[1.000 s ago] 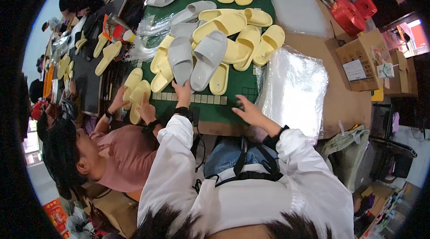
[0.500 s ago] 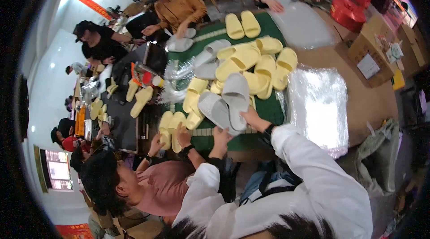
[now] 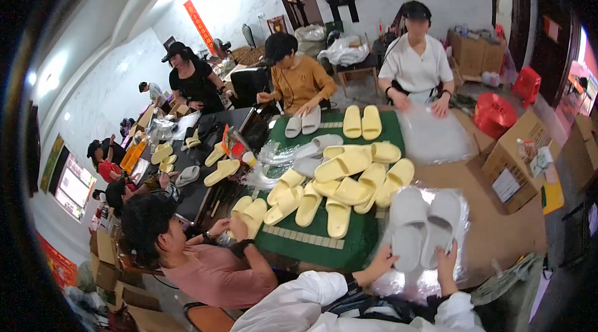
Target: Packaging finished pairs of slippers into plastic bags at a manufacturing table.
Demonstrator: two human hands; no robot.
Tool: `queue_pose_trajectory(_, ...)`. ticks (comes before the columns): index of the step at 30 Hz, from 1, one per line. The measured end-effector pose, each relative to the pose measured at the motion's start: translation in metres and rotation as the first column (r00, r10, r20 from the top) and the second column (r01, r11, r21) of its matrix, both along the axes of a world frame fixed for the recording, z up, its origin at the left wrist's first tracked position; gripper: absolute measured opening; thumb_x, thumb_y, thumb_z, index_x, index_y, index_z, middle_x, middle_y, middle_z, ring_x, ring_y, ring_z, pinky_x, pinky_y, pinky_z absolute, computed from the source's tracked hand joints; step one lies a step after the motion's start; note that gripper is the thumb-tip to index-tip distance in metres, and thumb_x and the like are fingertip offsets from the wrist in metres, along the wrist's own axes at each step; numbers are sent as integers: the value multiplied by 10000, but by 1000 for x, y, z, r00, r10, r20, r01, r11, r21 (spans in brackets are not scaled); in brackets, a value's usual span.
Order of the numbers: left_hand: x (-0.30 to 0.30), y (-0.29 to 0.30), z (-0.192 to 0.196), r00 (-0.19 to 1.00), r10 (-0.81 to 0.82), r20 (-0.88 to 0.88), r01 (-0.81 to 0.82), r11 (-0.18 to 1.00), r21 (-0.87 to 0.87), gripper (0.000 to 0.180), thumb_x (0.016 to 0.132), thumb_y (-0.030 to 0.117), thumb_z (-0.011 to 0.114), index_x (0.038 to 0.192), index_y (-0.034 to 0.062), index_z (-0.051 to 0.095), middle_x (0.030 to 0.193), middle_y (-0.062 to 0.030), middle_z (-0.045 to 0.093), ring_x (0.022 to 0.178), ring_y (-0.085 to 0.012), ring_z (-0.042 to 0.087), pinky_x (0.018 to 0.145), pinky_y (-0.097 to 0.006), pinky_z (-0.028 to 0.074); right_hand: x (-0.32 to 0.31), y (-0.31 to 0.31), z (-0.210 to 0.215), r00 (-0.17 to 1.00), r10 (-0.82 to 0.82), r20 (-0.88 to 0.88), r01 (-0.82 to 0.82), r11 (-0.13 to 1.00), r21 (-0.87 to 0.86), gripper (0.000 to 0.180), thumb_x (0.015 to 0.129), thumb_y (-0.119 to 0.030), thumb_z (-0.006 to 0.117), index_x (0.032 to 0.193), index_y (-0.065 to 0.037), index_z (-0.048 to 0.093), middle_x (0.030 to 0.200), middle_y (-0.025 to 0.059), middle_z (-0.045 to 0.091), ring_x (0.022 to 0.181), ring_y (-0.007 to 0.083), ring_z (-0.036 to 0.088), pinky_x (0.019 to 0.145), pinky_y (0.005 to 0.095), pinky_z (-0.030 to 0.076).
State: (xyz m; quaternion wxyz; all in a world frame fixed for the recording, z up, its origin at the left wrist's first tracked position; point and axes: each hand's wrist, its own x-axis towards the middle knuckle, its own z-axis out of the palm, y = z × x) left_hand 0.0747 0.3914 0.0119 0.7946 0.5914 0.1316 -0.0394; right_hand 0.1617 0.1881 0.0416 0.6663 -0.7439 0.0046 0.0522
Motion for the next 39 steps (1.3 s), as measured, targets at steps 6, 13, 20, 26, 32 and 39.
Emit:
queue_pose_trajectory(6, 1, -30, -15, 902, -249, -352, 298, 950, 91, 412, 854, 181, 516, 1205, 0, 401, 981, -125, 580, 926, -211, 558, 755, -325, 468, 24, -88, -65, 972, 95, -216, -126, 983, -135, 593, 734, -57, 641, 1268, -37, 383, 1177, 157, 497, 1088, 228, 475, 886, 337, 396)
queue_pose_trajectory(13, -10, -65, -56, 920, -223, -321, 386, 643, 661, 369, 802, 317, 545, 958, -17, 568, 917, -251, 596, 892, -371, 574, 788, -412, 451, 15, -56, -19, 977, -85, 195, 208, 566, -798, 539, 647, -164, 661, 1156, -66, 513, 1055, 242, 515, 1017, 399, 471, 888, 467, 366)
queue_pose_trajectory(20, -51, -74, -21, 735, -557, -386, 393, -114, 913, 385, 769, 325, 569, 1148, 257, 566, 1335, -197, 339, 1211, -398, 340, 936, -546, 305, 34, -18, -71, 818, 552, 163, -232, 576, -784, 352, 729, -327, 574, 939, -52, 641, 1102, 259, 464, 1053, 441, 402, 917, 500, 309)
queue_pose_trajectory(26, -72, -77, -27, 791, -529, -307, 204, -244, 948, 558, 723, 289, 623, 1256, 326, 462, 1393, -180, 259, 1212, -385, 339, 925, -514, 316, 59, 11, -63, 840, 542, 3, -278, 435, -856, 418, 773, -380, 531, 990, -36, 627, 1135, 285, 481, 1134, 416, 394, 959, 484, 299)
queue_pose_trajectory(32, -63, -80, -19, 778, -588, -224, 73, -269, 960, 588, 739, 245, 602, 1281, 371, 412, 1403, -106, 272, 1043, -334, 479, 756, -408, 440, 64, -31, -33, 847, 520, 112, -423, 786, -450, 278, 770, -136, 549, 997, 17, 595, 1104, 222, 536, 1012, 359, 520, 869, 414, 406)
queue_pose_trajectory(39, -37, -82, -29, 717, -671, -192, 19, -255, 967, 471, 817, 258, 472, 1280, 314, 410, 1325, -66, 394, 944, -250, 535, 748, -377, 456, 55, -135, 15, 753, 635, -171, -658, 729, -187, 311, 766, -11, 546, 1075, 14, 563, 993, 115, 620, 927, 206, 569, 794, 329, 445)
